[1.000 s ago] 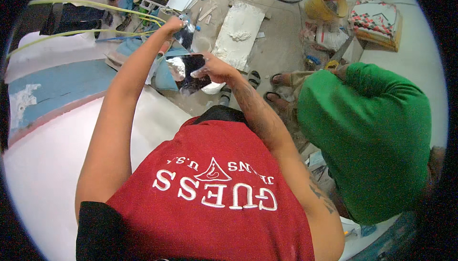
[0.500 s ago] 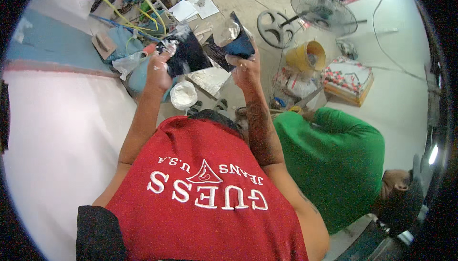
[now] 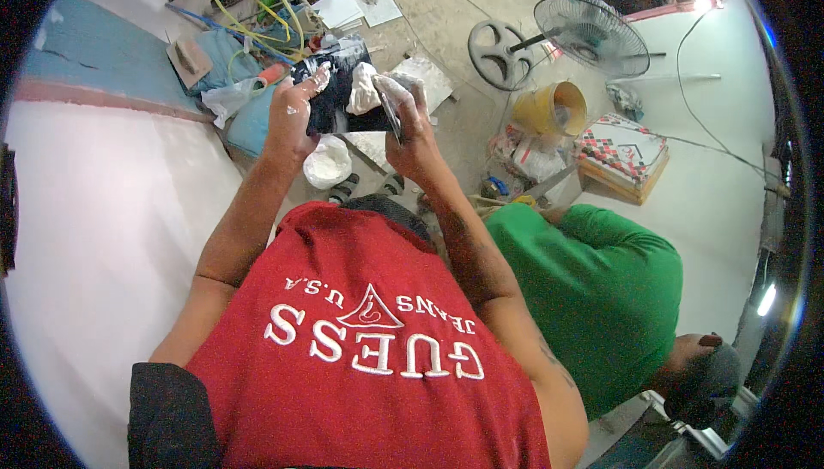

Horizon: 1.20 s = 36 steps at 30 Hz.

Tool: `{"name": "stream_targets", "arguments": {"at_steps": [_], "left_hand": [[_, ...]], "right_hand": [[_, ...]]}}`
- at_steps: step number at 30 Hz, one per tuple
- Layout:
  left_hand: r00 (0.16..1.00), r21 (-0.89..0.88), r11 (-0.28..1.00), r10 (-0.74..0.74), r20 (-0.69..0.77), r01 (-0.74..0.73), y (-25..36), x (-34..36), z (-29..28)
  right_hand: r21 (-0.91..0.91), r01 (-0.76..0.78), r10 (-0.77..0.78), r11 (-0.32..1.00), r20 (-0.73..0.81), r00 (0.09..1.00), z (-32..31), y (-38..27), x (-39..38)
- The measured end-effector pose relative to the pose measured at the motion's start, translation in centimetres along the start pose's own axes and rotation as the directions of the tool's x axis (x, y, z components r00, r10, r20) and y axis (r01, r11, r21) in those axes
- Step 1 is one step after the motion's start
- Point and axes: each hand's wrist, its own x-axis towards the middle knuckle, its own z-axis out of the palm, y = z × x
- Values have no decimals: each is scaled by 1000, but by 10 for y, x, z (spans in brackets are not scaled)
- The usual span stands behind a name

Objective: Apply and smooth plaster or wall filler onto a wall using a putty knife.

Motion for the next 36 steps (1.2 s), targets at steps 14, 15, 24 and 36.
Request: {"name": "stream_targets", "arguments": {"at_steps": [14,15,24,36], "left_hand": [[996,129,991,-50,77,40,-12,67,-30],[998,126,991,-47,34,42,-17,69,-30],[999,125,992,-30,-30,34,-39,75,-21],[999,304,952,-9,-41,21,-75,130,-51]], "right_hand": [[-83,-384,380,919,-63,923,-63,30,-7],[-252,-230,252,940,58,966,-68,1,2],[-532,39,116,846,255,960,-25,-24,24],[-446,71,171,892,481,860,-6,-12,25]]}}
